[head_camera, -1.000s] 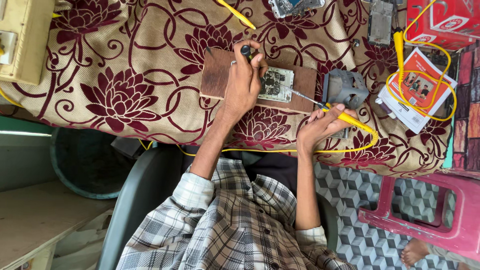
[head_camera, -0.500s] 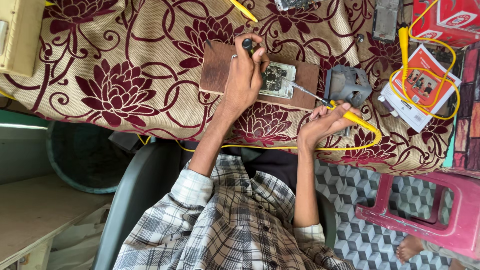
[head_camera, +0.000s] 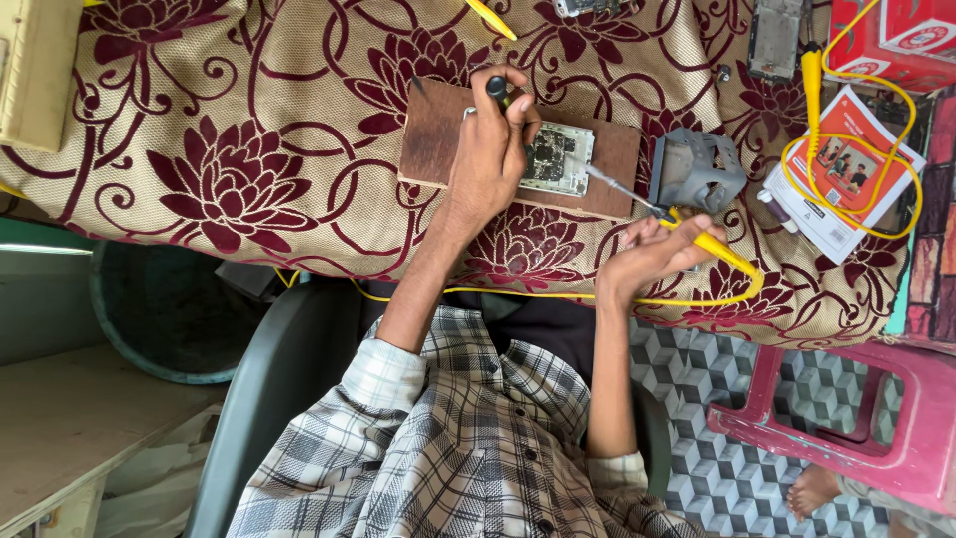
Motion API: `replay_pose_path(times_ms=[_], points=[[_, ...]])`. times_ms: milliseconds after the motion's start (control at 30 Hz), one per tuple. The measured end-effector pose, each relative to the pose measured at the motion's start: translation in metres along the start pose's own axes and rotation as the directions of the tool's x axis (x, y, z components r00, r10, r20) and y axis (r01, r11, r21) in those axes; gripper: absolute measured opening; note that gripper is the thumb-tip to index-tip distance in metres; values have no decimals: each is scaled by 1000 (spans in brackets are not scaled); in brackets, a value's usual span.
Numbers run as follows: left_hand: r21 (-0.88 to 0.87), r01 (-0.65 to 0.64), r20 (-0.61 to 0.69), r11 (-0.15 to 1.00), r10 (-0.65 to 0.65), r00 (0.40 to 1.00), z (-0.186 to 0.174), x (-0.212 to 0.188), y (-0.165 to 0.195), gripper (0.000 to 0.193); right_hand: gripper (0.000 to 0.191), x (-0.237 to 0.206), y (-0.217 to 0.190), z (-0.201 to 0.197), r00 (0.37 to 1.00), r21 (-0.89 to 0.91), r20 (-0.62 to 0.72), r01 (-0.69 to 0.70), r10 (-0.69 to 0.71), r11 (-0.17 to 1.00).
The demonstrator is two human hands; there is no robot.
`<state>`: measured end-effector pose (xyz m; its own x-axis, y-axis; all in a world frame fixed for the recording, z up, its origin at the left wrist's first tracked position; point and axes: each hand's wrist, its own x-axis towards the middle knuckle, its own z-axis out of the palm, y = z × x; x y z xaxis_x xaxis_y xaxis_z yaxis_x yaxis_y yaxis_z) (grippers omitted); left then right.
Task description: The person solders components on a disassembled phone motherboard resting on a wooden block, holding the board steady with one hand while applying a yellow soldering iron with the other. They periodically reposition the board, touch the iron to different points, and briefly handle a small metal container before resuming soldering.
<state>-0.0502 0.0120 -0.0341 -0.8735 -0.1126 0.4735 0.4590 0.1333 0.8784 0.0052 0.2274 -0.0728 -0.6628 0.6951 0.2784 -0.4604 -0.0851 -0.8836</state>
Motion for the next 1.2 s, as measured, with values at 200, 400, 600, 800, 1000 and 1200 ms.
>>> replay_pose_path(times_ms=[200,400,600,800,1000,1200], points=[[6,2,8,1000,-2,1000,2,-1,-8,24,43,5,-27,-5,947,70,-178,-260,269,963],[8,-11,0,1000,11,1000,5,3,-16,24,40,17,-42,-17,860,240,-55,-481,507,843],[-36,-20,-3,999,20,1000,4,-1,-22,25,47,25,-85,-66,953,169,-77,-278,294,945],[-25,-61,-6,998,60,998,4,-6,-28,24,35,33,-110,-99,955,-8,-263,-142,135,990],[5,-42,-5,999,42,999,2,-11,-20,24,39,9,-85,-73,985,99,-55,-158,164,983],[-59,-3,7,998,4,1000,-3,-15,-13,26,42,-41,-53,-17,948,11,-125,-293,292,956]])
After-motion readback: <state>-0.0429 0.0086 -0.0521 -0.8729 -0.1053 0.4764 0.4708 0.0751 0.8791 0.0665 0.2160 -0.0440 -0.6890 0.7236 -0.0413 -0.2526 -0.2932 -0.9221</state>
